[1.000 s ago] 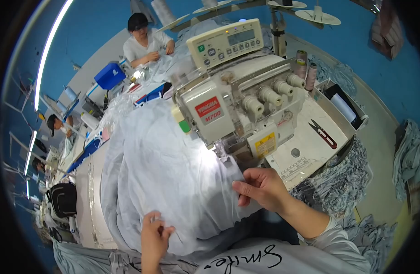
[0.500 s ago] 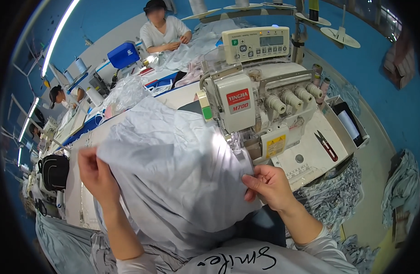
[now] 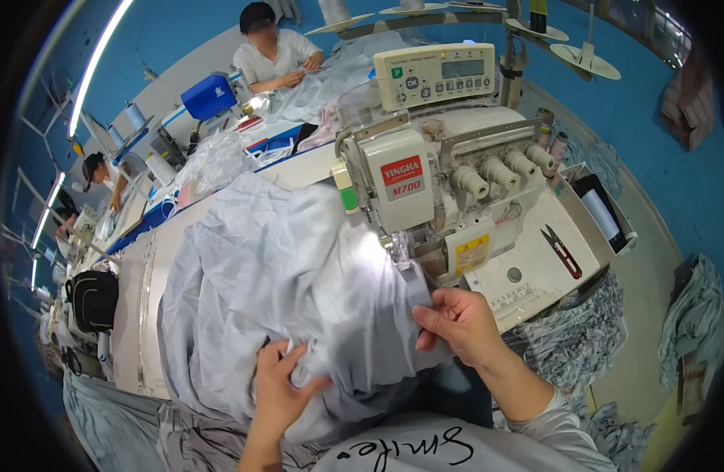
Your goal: Sewing pieces of white fabric together to create pillowcases using an industrial sewing machine.
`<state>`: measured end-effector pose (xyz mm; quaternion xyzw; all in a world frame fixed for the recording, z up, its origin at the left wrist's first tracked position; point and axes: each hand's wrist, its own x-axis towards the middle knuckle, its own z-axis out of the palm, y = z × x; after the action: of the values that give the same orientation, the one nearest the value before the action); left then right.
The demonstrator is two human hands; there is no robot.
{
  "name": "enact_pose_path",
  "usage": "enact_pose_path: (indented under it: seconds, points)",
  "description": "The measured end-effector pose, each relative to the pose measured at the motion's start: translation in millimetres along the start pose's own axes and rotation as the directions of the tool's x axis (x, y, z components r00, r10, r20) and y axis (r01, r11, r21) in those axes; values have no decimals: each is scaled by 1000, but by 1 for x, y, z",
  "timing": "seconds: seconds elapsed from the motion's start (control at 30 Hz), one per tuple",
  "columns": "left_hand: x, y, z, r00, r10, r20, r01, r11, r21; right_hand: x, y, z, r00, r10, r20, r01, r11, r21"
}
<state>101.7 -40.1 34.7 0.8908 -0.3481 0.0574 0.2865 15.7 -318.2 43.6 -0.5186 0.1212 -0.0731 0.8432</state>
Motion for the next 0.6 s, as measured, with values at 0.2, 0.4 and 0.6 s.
enact_pose_path:
  seconds: [0.2, 0.4, 0.6]
  points:
    - [37, -33, -8, 834, -78, -547, 47, 996, -71, 0, 1, -2, 999, -34, 6, 34, 999, -37]
    - [101, -18, -60, 566, 112, -817, -168, 986, 19, -2, 1, -1, 999, -43, 3, 43, 999, -30]
    - [167, 6, -110, 467, 329, -821, -422, 899, 120, -2, 1, -3, 999, -37, 13, 37, 999, -26]
